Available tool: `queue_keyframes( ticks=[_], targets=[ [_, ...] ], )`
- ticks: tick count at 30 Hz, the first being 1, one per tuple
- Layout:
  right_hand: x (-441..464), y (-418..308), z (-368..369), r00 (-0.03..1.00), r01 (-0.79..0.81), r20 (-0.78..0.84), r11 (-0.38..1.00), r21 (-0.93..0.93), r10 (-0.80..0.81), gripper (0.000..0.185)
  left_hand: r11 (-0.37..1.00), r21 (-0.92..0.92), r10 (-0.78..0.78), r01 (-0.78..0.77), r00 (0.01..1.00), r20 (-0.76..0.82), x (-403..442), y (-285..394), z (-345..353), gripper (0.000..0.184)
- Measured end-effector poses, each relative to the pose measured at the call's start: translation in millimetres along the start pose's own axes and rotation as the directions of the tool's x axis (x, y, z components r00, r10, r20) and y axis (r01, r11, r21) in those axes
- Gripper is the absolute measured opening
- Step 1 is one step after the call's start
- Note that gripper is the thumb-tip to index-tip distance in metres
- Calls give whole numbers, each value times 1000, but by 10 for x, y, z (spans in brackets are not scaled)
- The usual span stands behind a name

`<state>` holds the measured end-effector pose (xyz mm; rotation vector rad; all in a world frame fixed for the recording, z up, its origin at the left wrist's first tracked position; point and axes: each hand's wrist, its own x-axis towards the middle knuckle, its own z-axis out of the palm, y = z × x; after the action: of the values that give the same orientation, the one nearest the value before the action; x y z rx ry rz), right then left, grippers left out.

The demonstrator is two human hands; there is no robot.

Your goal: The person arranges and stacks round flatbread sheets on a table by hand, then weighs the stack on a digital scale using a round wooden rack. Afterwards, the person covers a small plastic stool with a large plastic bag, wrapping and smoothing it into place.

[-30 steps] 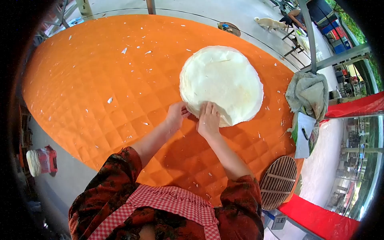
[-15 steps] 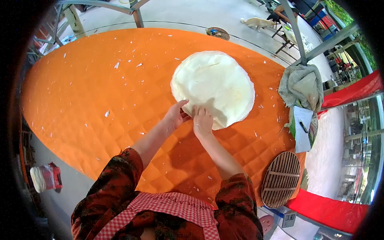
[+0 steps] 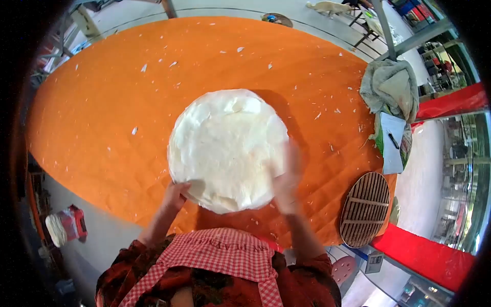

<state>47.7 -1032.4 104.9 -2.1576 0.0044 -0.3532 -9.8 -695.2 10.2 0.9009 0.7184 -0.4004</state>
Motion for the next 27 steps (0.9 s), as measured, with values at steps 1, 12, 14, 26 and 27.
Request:
queue_keyframes(
  ticks=[1, 12, 14, 26, 27],
  targets=[
    [60, 171, -181, 982, -170, -87, 985, -17, 168, 66, 999, -10, -40, 40, 999, -1, -2, 20, -55, 51],
    [500, 388, 245, 996, -54, -86, 922, -384, 22, 42, 985, 112, 136, -131, 990, -38, -30, 39, 213, 47],
    [798, 186, 468, 987, 148, 96, 970, -191, -131, 29, 977, 119, 181, -175, 983, -42, -17, 0, 207, 45],
    [1956, -283, 1535, 814, 476, 519, 812, -336, -262, 5, 977, 98, 199, -191, 977, -74, -1, 29, 202, 45],
    [1980, -233, 1559, 799, 502, 525, 807, -312, -294, 5, 979, 107, 182, -172, 979, -88, -34, 12, 214, 45]
  ],
)
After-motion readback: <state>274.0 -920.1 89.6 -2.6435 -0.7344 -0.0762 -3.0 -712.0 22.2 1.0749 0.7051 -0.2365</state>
